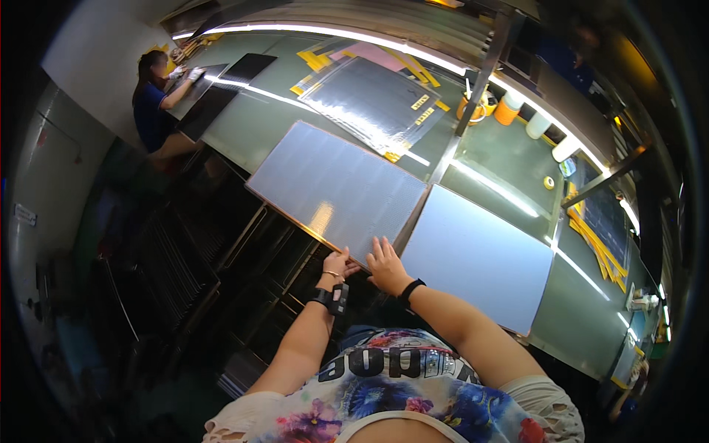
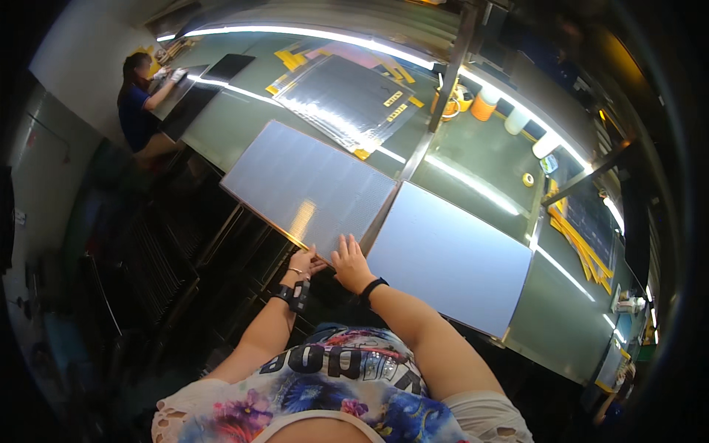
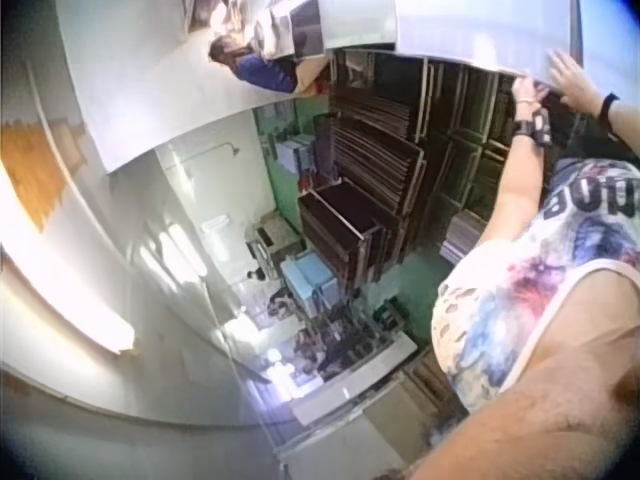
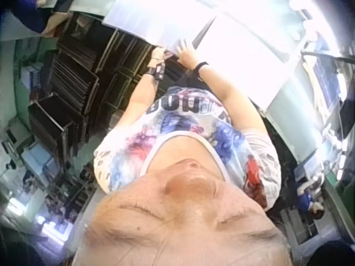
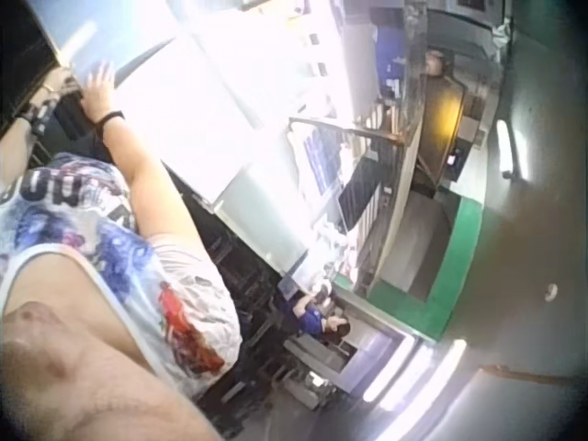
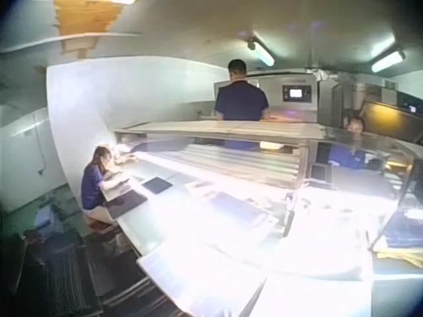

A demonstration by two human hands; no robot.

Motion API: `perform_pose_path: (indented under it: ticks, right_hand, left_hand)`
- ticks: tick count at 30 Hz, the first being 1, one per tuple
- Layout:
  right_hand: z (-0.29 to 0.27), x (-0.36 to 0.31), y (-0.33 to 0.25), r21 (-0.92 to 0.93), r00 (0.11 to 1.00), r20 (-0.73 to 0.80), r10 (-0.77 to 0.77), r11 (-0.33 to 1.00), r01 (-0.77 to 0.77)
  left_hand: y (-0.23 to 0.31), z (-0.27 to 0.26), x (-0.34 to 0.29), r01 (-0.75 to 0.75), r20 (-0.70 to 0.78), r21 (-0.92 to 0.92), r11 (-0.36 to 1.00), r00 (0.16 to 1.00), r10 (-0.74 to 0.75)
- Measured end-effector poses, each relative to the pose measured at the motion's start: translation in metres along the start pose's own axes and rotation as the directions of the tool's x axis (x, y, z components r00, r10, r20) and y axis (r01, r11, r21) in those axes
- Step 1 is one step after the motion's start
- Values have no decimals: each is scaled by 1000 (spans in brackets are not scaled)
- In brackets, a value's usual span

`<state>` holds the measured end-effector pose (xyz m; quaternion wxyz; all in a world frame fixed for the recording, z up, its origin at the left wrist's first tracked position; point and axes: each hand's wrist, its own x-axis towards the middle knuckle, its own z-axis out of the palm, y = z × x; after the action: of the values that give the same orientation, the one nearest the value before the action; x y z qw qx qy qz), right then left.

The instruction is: Inspecting and organizing thin printed sheets on a light table in a manufacturing facility.

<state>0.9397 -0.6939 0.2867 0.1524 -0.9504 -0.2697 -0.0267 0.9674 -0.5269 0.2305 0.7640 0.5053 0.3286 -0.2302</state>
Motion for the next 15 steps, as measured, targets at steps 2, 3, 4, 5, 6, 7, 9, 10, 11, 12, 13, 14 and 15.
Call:
perform_pose_path:
  ticks: [2, 3, 4, 5, 6, 7, 9, 10, 11, 12, 13, 14, 15]
  right_hand:
    - [15, -2, -2, -57, 999, 12, -43, 997, 43]
    - [17, -1, 0, -67, 996, 30, -87, 994, 89]
    - [18, 1, 2, -62, 994, 34, -100, 993, 102]
    - [19, 3, 8, -45, 989, 38, -142, 989, 144]
    - [19, 5, 13, -30, 982, 40, -182, 983, 184]
    - [18, 4, 17, -38, 983, 38, -182, 982, 183]
    - [8, 8, 13, -154, 968, -4, -251, 957, 247]
    - [3, 14, 13, -158, 967, -9, -253, 956, 248]
    - [-15, 30, 6, 98, 996, 91, 23, 995, -32]
    - [-28, 41, 7, 306, 929, 254, 267, 889, -340]
    - [-28, 50, 16, 487, 968, 36, 248, 841, -234]
    - [-36, 62, 16, 633, 950, 68, 305, 723, -277]
    - [-45, 71, 12, 594, 967, 37, 253, 772, -225]
  left_hand:
    - [-4, -6, -6, -31, -35, 5, 1000, 999, 31]
    - [-3, -12, -7, -34, -49, -5, 999, 998, 33]
    - [0, -18, -8, -12, -16, -91, 996, 1000, 11]
    - [6, -15, -10, 14, 31, -170, 985, 999, -9]
    - [10, -10, -14, 11, 35, -172, 985, 999, -5]
    - [12, -4, -20, 23, 31, -174, 984, 999, -18]
    - [16, -7, -27, 23, 19, -180, 983, 1000, -20]
    - [10, -13, -26, 41, 42, -212, 976, 999, -33]
    - [10, -18, -23, 57, 63, -243, 968, 997, -43]
    - [11, -16, -19, 54, 68, -241, 969, 997, -39]
    - [13, -14, -14, -36, 25, -249, 968, 999, 44]
    - [15, -15, -6, -128, -24, -253, 959, 992, 126]
    - [18, -14, 5, -206, -151, -323, 924, 975, 165]
